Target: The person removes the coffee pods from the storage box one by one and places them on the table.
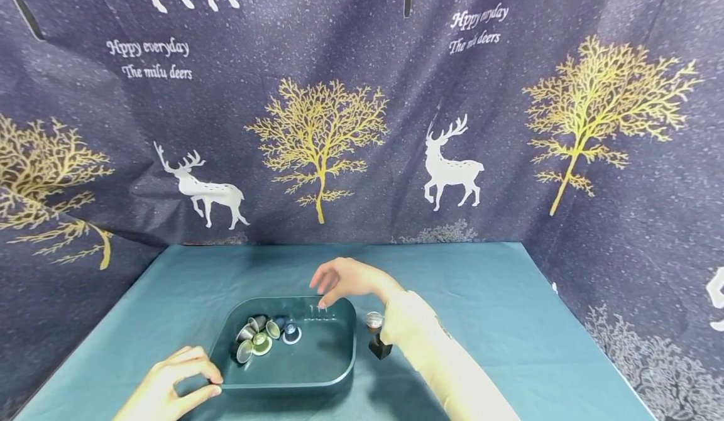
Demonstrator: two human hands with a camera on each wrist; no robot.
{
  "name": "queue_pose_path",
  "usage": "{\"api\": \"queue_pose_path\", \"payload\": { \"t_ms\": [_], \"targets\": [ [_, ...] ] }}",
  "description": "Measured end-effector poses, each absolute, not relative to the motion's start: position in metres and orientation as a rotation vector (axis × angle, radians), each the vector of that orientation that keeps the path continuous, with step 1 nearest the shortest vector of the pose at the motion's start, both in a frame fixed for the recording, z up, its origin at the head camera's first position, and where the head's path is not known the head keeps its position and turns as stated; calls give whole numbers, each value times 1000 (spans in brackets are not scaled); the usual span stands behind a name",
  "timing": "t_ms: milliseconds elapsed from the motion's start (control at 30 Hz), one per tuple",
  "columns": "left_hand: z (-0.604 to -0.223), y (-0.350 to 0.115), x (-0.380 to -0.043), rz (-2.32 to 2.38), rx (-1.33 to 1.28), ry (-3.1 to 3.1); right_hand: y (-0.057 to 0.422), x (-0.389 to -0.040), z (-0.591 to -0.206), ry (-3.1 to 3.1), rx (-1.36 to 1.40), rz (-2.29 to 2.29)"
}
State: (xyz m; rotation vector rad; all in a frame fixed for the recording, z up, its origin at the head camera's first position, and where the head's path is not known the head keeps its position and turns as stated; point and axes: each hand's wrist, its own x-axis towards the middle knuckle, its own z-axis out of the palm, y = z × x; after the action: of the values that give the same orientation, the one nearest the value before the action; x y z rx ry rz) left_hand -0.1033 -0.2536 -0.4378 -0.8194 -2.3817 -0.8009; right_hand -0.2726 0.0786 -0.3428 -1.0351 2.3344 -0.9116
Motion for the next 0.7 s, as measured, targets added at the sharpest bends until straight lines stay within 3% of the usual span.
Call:
{"api": "queue_pose_path", "payload": {
  "t_ms": [700],
  "targets": [
    [-438,-254,-102,-796,-827,-2358,27,-273,-363,2236,-1058,-793]
  ]
}}
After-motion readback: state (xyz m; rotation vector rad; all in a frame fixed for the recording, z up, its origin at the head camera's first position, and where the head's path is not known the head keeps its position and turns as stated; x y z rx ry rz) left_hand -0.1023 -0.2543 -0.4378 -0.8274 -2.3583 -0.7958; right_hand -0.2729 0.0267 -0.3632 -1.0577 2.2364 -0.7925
